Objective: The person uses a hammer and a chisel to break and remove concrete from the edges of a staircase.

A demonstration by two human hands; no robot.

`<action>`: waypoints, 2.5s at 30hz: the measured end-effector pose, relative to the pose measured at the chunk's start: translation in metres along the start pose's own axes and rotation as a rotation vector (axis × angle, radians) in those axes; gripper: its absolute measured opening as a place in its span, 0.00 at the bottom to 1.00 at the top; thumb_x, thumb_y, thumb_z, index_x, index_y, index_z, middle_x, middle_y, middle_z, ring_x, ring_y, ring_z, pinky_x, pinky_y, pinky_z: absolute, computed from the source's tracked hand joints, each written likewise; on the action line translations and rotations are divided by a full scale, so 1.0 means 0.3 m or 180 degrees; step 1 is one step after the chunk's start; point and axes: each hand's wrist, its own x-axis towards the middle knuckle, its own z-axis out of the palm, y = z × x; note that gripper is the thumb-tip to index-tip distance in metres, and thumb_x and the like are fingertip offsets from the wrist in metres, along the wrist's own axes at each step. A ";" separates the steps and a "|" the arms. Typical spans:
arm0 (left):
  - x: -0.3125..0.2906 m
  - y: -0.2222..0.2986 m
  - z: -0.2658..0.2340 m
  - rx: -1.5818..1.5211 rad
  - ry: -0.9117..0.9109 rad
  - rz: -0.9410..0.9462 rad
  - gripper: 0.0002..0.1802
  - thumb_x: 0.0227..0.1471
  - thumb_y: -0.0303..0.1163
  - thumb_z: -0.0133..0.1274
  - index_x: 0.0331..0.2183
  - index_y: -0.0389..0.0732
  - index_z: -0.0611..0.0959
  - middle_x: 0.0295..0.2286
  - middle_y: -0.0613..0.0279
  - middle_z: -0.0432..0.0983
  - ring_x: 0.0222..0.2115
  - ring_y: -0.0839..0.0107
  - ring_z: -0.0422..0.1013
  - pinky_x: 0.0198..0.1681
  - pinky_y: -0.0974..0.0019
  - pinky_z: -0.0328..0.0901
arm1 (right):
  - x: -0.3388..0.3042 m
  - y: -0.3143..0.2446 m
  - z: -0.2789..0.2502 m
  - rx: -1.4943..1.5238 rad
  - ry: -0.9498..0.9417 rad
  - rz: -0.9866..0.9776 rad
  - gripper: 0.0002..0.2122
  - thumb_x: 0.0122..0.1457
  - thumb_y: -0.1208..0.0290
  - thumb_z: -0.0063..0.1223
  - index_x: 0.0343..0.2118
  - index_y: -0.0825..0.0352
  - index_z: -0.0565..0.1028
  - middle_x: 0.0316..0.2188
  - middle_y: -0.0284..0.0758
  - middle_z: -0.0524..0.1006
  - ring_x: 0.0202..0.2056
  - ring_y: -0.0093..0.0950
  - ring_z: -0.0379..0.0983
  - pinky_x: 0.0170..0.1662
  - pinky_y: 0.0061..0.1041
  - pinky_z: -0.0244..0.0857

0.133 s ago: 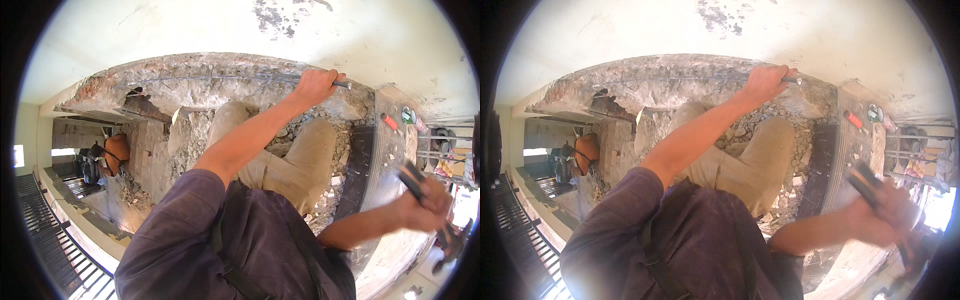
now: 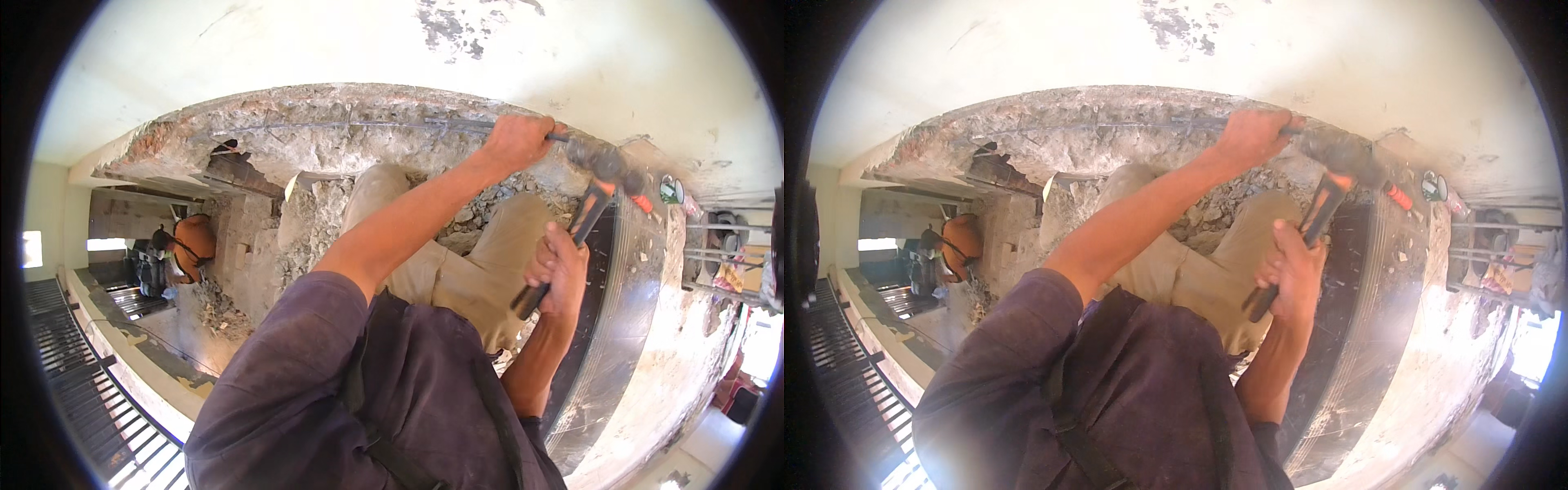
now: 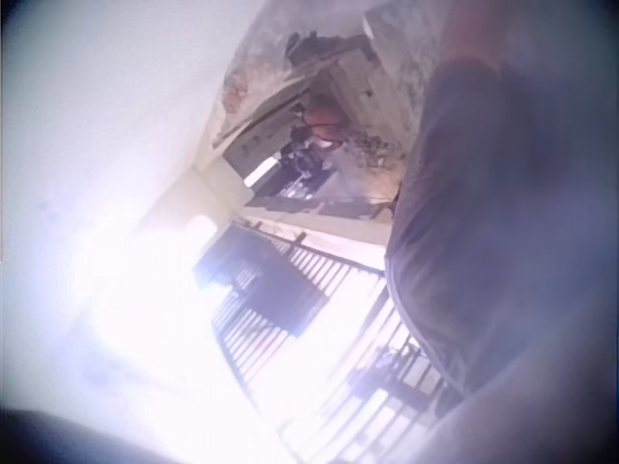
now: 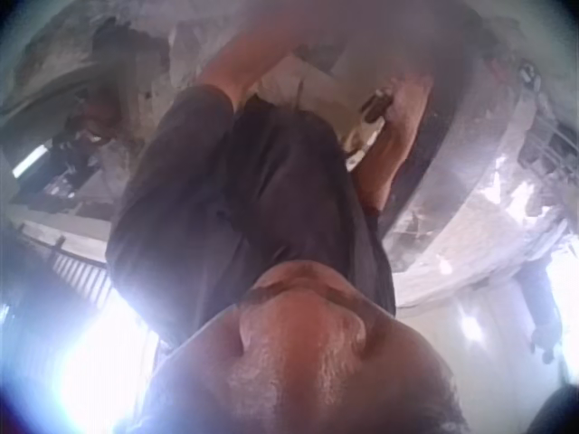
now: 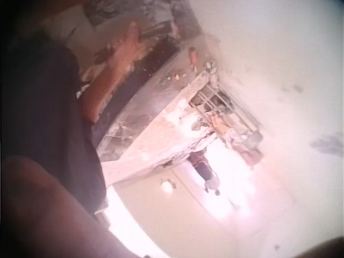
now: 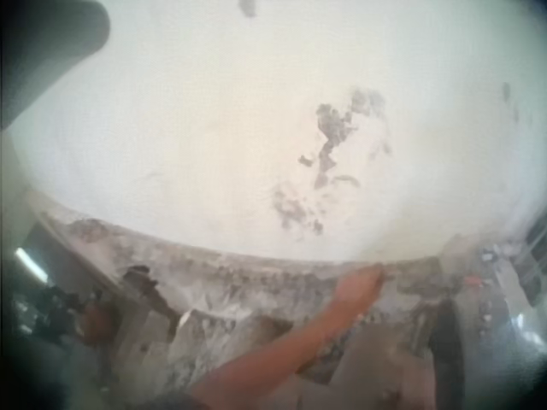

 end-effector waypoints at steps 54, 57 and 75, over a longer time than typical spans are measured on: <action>-0.120 -0.160 -0.218 0.0234 0.0875 -0.0280 0.26 0.64 0.46 0.51 0.18 0.41 0.75 0.09 0.56 0.66 0.10 0.57 0.63 0.16 0.57 0.60 | -0.154 -0.070 0.141 -0.0107 0.0636 -0.0723 0.12 0.64 0.66 0.55 0.28 0.61 0.65 0.12 0.21 0.56 0.09 0.13 0.52 0.11 0.19 0.49; -0.103 -0.151 -0.183 0.0145 0.0891 -0.0121 0.26 0.64 0.47 0.50 0.18 0.41 0.75 0.10 0.57 0.67 0.11 0.57 0.64 0.17 0.56 0.61 | -0.187 -0.198 0.022 0.0636 0.0386 -0.2113 0.16 0.70 0.65 0.45 0.23 0.57 0.63 0.11 0.22 0.57 0.10 0.11 0.48 0.12 0.17 0.48; -0.088 -0.152 -0.202 0.0154 0.0491 -0.0407 0.27 0.65 0.48 0.49 0.19 0.42 0.77 0.10 0.56 0.67 0.12 0.56 0.66 0.18 0.54 0.63 | -0.211 -0.311 -0.049 0.0574 0.0145 -0.2000 0.20 0.69 0.61 0.44 0.18 0.54 0.60 0.10 0.22 0.54 0.09 0.13 0.46 0.11 0.14 0.45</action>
